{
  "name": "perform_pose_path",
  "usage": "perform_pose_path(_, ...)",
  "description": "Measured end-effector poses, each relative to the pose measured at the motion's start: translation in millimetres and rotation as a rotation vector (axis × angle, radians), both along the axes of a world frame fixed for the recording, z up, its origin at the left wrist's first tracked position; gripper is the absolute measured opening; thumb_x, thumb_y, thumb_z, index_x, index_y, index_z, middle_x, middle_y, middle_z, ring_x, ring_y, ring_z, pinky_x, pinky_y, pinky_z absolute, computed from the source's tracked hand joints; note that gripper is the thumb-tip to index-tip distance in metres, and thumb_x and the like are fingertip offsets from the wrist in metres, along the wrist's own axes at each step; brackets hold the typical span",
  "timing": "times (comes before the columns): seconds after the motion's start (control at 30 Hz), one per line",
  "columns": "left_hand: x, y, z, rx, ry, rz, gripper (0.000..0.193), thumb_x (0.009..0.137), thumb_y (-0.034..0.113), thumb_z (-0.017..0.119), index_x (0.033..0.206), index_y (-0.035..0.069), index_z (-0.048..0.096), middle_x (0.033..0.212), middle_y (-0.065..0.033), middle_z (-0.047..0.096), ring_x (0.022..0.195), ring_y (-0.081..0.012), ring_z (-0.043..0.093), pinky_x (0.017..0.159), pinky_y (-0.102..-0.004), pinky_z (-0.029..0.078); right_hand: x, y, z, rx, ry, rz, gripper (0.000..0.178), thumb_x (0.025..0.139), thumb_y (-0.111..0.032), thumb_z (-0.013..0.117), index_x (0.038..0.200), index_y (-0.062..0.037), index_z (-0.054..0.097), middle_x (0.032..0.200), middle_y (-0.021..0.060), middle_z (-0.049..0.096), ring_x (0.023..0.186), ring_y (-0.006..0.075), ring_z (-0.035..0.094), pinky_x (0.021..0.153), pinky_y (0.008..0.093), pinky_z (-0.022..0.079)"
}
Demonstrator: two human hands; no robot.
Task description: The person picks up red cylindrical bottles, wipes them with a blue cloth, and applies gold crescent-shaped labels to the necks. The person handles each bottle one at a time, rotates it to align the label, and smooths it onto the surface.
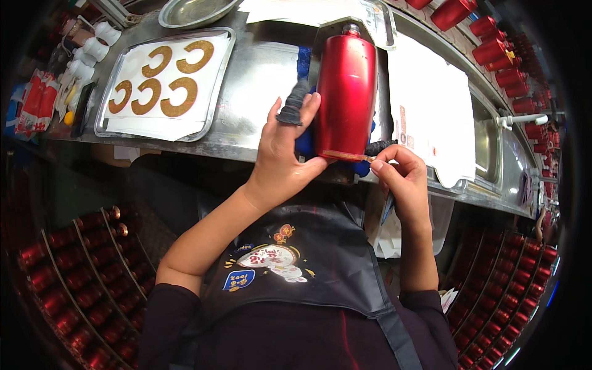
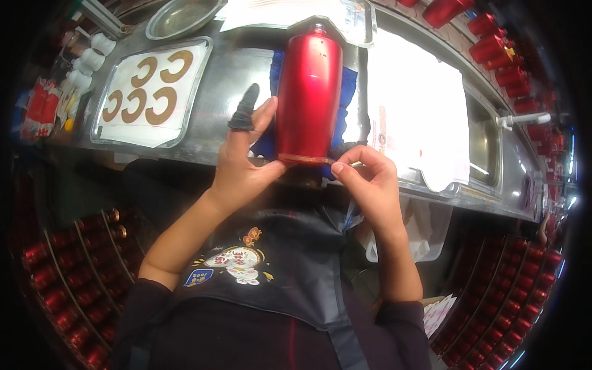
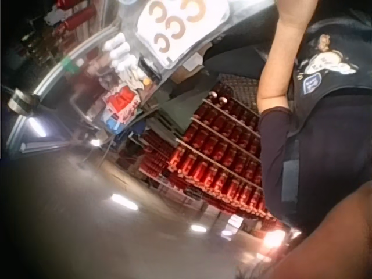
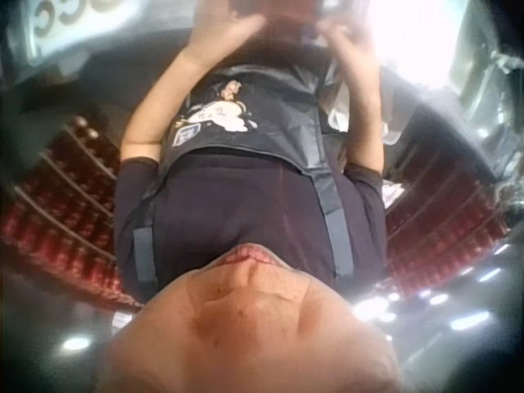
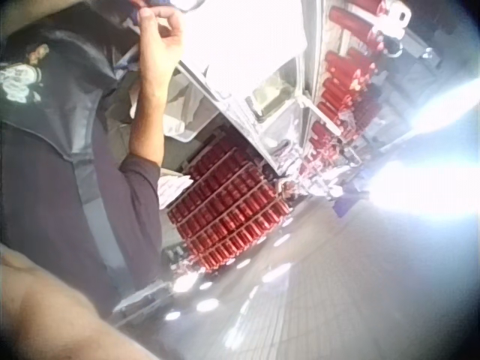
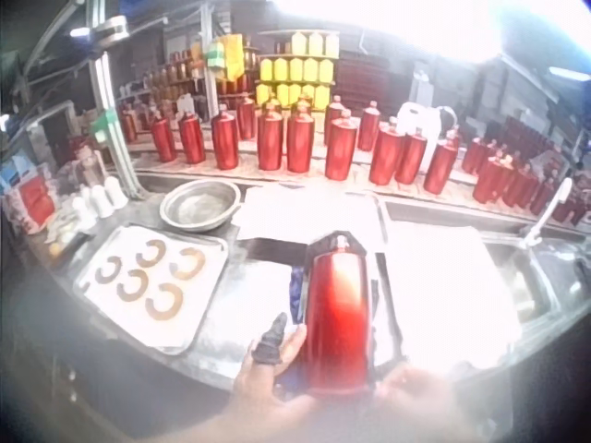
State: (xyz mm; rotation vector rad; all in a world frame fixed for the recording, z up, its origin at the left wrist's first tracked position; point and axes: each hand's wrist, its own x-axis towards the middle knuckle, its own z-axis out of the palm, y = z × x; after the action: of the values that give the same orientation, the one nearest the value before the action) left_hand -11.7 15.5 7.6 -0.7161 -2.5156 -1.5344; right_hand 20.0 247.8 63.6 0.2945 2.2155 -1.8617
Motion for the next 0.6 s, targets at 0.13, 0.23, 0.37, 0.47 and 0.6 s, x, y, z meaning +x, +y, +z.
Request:
perform_pose_path(0.13, 2, 1, 0, 0.517, -0.309, -0.075, 0.097, 0.081, 0.016, 0.08, 0.153, -0.003, 0.018, 0.156, -0.0231, 0.037, 0.146, -0.031, 0.033, 0.119, -0.0423, 0.025, 5, 5, -2, -0.068, -0.006, -0.032, 0.011, 0.089, -0.011, 0.067, 0.084, -0.0051, 0.06, 0.064, -0.0036, 0.054, 0.05, 0.0024, 0.047, 0.045, 0.0179, 0.034)
perform_pose_path(0.23, 1, 10, 0, 0.634, -0.439, -0.086, 0.096, 0.086, 0.02, 0.078, 0.154, -0.004, 0.014, 0.158, -0.0271, 0.028, 0.147, -0.0285, 0.03, 0.119, -0.0408, 0.024, 12, 7, 3, -0.105, 0.044, -0.051, 0.012, 0.089, -0.011, 0.066, 0.082, -0.0049, 0.058, 0.063, -0.0029, 0.053, 0.05, 0.0027, 0.046, 0.045, 0.018, 0.034)
perform_pose_path(0.37, 1, 16, -4, 0.599, -0.386, -0.084, 0.094, 0.088, 0.022, 0.078, 0.153, -0.004, 0.015, 0.157, -0.0286, 0.028, 0.149, -0.0316, 0.027, 0.12, -0.041, 0.023, 18, 6, 9, -0.118, 0.085, -0.055, 0.014, 0.088, -0.012, 0.065, 0.081, -0.0048, 0.056, 0.063, -0.0023, 0.053, 0.05, 0.003, 0.045, 0.045, 0.0184, 0.033)
perform_pose_path(0.47, 2, 15, -7, 0.578, -0.374, -0.086, 0.092, 0.088, 0.02, 0.077, 0.152, -0.005, 0.016, 0.158, -0.027, 0.029, 0.149, -0.0301, 0.028, 0.12, -0.0403, 0.023, 18, 6, 8, -0.108, 0.092, -0.057, 0.014, 0.088, -0.013, 0.065, 0.08, -0.0046, 0.056, 0.063, -0.0023, 0.052, 0.05, 0.003, 0.045, 0.045, 0.0186, 0.033)
perform_pose_path(0.6, 1, 12, -6, 0.632, -0.441, -0.114, 0.086, 0.09, 0.016, 0.074, 0.151, -0.005, 0.017, 0.159, -0.0241, 0.029, 0.147, -0.0258, 0.03, 0.119, -0.0383, 0.026, 15, 8, 2, -0.12, 0.07, -0.049, 0.015, 0.089, -0.013, 0.065, 0.08, -0.0045, 0.056, 0.062, -0.0024, 0.052, 0.05, 0.0032, 0.044, 0.046, 0.0186, 0.032)
